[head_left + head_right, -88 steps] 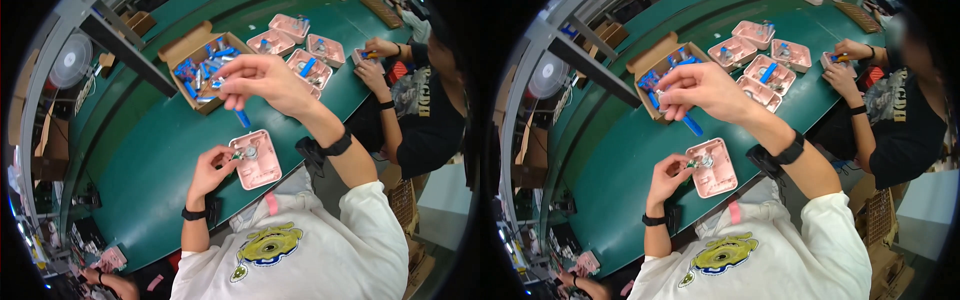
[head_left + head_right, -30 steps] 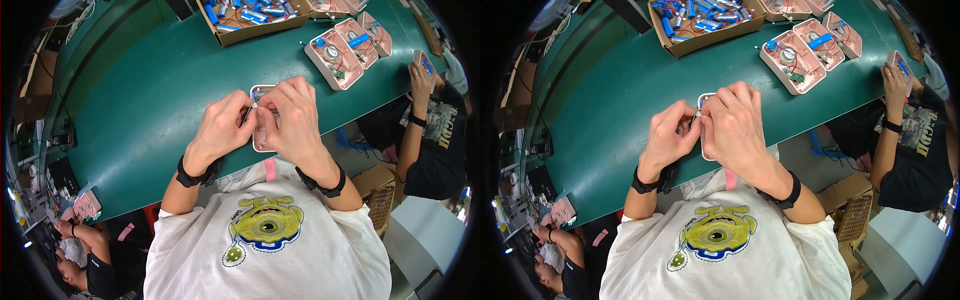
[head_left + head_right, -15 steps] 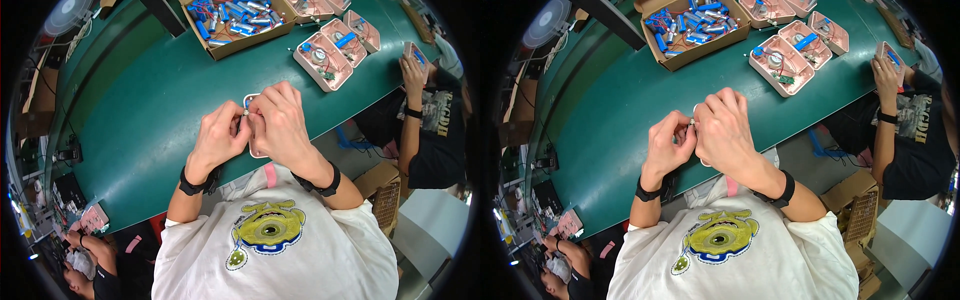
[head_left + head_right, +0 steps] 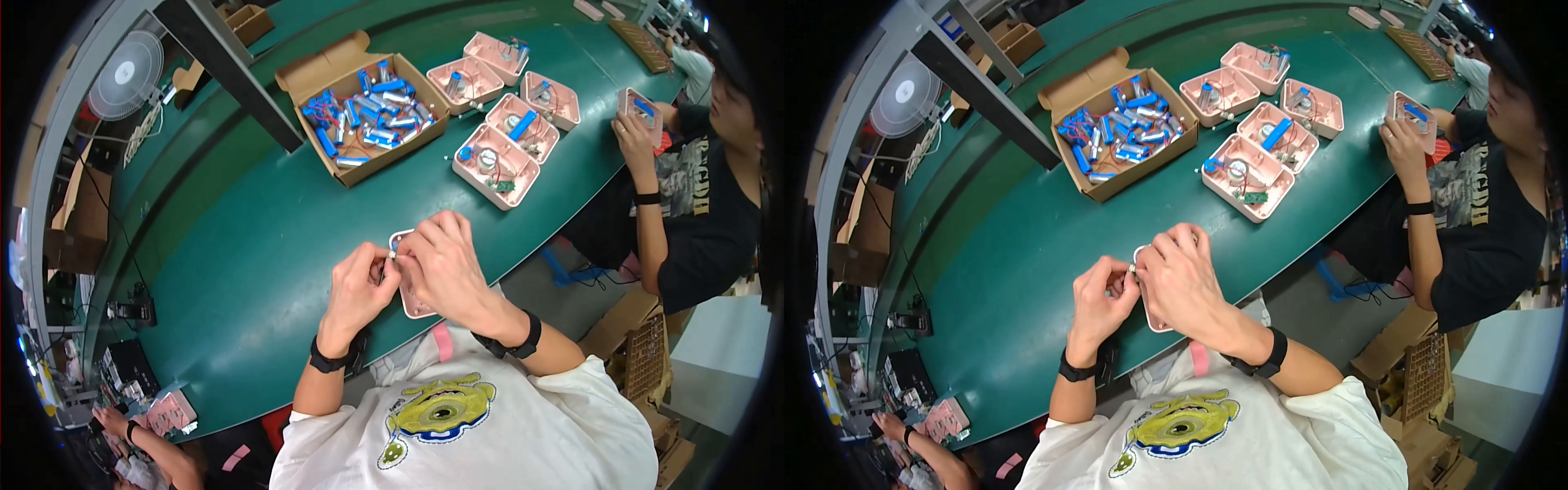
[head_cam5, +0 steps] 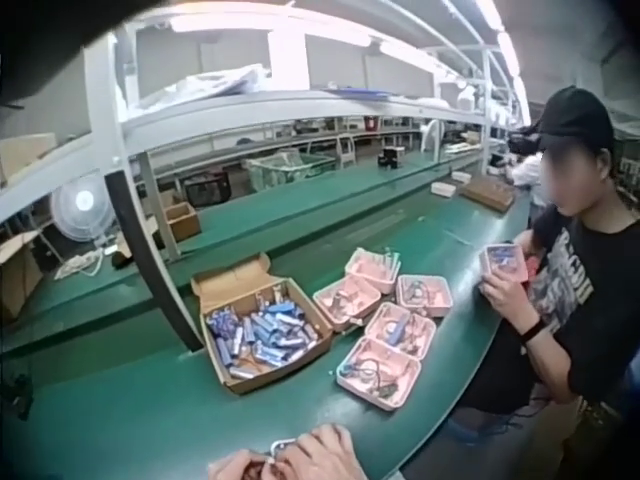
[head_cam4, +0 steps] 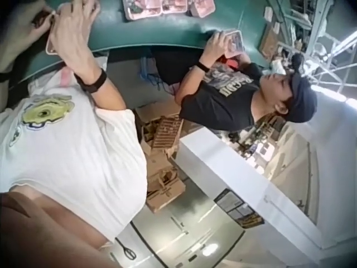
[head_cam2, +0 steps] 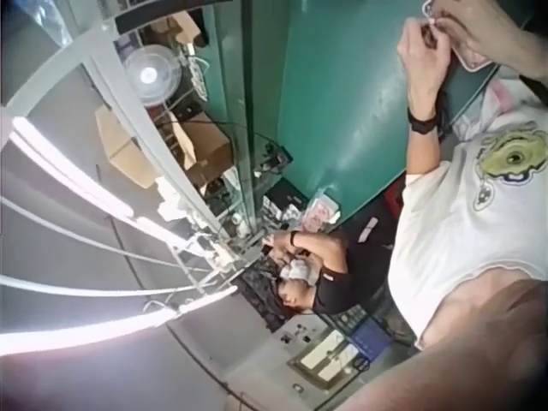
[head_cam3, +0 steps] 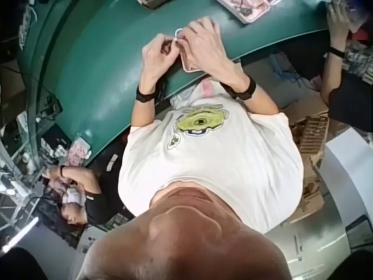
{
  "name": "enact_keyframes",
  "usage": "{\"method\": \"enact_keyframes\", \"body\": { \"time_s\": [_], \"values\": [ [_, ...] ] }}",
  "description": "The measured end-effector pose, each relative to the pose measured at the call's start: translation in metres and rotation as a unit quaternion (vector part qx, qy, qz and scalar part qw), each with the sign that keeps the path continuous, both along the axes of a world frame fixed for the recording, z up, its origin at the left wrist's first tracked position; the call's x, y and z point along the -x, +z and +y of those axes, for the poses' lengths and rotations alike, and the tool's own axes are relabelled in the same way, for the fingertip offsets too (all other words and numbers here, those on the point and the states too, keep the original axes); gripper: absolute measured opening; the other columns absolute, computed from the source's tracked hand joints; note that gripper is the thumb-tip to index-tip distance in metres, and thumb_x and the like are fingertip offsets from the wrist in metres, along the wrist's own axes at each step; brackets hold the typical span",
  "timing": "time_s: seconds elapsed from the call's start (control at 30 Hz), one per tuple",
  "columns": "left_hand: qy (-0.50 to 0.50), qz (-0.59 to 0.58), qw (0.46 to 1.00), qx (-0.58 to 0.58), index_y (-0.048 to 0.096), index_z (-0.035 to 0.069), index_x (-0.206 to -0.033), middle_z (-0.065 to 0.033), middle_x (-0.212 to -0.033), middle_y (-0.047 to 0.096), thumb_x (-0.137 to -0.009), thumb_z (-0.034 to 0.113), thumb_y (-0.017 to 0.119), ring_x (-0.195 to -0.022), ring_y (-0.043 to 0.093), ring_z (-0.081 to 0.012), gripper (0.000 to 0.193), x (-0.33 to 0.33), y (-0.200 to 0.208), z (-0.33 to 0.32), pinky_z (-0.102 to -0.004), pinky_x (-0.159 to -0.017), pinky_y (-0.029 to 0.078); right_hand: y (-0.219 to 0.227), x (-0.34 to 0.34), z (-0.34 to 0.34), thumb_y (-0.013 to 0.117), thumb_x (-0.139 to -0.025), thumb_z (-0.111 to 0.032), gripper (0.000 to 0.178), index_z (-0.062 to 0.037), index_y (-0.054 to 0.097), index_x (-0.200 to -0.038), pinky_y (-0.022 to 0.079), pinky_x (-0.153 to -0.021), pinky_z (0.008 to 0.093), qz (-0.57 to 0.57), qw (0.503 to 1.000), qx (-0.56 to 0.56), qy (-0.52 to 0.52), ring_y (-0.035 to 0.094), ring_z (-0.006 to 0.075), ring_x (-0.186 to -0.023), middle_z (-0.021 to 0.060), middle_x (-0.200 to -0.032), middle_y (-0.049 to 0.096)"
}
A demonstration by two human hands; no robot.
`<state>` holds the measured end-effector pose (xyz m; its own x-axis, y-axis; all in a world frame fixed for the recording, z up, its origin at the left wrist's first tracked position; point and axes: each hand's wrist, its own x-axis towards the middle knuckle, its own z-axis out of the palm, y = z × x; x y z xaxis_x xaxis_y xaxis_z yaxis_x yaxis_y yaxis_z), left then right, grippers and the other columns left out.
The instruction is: The person picks up a battery from a box, inserts it into a pink plastic housing, and connects the battery wire to a circuit board. They then set the housing aside and repeat the process with a second battery and housing.
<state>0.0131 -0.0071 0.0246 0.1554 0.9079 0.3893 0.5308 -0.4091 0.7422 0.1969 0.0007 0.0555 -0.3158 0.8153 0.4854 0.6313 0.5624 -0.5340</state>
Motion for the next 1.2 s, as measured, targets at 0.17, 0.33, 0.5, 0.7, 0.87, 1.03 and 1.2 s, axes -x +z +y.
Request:
{"method": "enact_keyframes", "body": {
  "time_s": [0.17, 0.33, 0.5, 0.7, 0.87, 1.03, 1.2],
  "values": [
    [-0.028, -0.073, 0.994, 0.080, 0.067, -0.002, -0.098, -0.0032, -0.073, 0.069, -0.087, -0.006, 0.073, -0.056, 0.060, -0.0059, 0.014, -0.006, 0.012, -0.008, -0.0234, -0.052, 0.048, 0.002, -0.014, -0.019, 0.078, -0.084, -0.011, 0.037, -0.0035, 0.069, -0.119, 0.038, -0.113, 0.0581, -0.045, 0.998, 0.044, 0.012, 0.055, 0.0384, -0.123, 0.0144, -0.120, 0.064],
    [-0.092, -0.067, 0.987, 0.117, 0.069, -0.003, -0.104, -0.0032, -0.072, 0.071, -0.088, -0.009, 0.073, -0.054, 0.061, -0.0051, 0.018, 0.006, 0.007, -0.010, -0.0223, -0.051, 0.048, 0.011, -0.013, -0.068, 0.082, -0.082, -0.018, 0.076, -0.0035, 0.051, -0.150, 0.029, -0.120, 0.0680, -0.061, 0.995, 0.073, -0.020, 0.039, 0.0477, -0.147, 0.0242, -0.153, 0.048],
    [-0.143, -0.135, 0.931, 0.309, 0.071, -0.003, -0.106, -0.0026, -0.069, 0.070, -0.094, -0.003, 0.072, -0.054, 0.061, -0.0053, 0.012, -0.002, 0.016, -0.016, -0.0206, -0.050, 0.045, -0.014, -0.016, -0.094, 0.085, -0.081, -0.027, 0.100, -0.0038, 0.033, -0.163, 0.023, -0.121, 0.0727, -0.080, 0.987, 0.122, -0.063, 0.020, 0.0556, -0.157, 0.0304, -0.170, 0.024],
    [-0.134, -0.100, 0.966, 0.200, 0.077, -0.002, -0.107, 0.0048, -0.061, 0.059, -0.102, 0.007, 0.070, -0.052, 0.050, -0.0032, 0.013, 0.003, -0.004, -0.006, -0.0226, -0.049, 0.037, -0.048, -0.036, -0.071, 0.083, -0.086, -0.032, 0.090, -0.0028, 0.040, -0.161, 0.024, -0.121, 0.0724, -0.182, 0.973, 0.058, -0.128, 0.023, 0.0544, -0.157, 0.0288, -0.167, 0.032],
    [-0.077, -0.141, 0.970, 0.182, 0.079, -0.002, -0.110, 0.0073, -0.060, 0.053, -0.102, 0.009, 0.070, -0.051, 0.042, -0.0026, 0.016, 0.008, -0.017, 0.000, -0.0230, -0.048, 0.031, -0.069, -0.070, -0.035, 0.080, -0.089, -0.029, 0.082, -0.0030, 0.045, -0.158, 0.024, -0.121, 0.0731, -0.167, 0.978, -0.025, -0.122, 0.027, 0.0507, -0.157, 0.0247, -0.163, 0.041],
    [-0.101, -0.193, 0.947, 0.236, 0.077, -0.001, -0.105, 0.0051, -0.061, 0.052, -0.103, 0.016, 0.069, -0.050, 0.041, -0.0022, 0.019, -0.003, -0.004, -0.018, -0.0229, -0.046, 0.026, -0.068, -0.103, -0.027, 0.079, -0.090, -0.027, 0.079, -0.0038, 0.044, -0.158, 0.024, -0.122, 0.0735, -0.166, 0.975, -0.040, -0.143, 0.030, 0.0461, -0.157, 0.0204, -0.160, 0.047],
    [-0.109, -0.260, 0.919, 0.275, 0.076, -0.001, -0.100, 0.0047, -0.061, 0.052, -0.103, 0.019, 0.069, -0.050, 0.041, -0.0029, 0.021, -0.023, 0.020, -0.049, -0.0232, -0.045, 0.026, -0.061, -0.144, -0.030, 0.080, -0.090, -0.028, 0.081, -0.0059, 0.044, -0.159, 0.024, -0.122, 0.0743, -0.171, 0.976, -0.039, -0.131, 0.030, 0.0440, -0.158, 0.0193, -0.162, 0.046]
  ]
}}
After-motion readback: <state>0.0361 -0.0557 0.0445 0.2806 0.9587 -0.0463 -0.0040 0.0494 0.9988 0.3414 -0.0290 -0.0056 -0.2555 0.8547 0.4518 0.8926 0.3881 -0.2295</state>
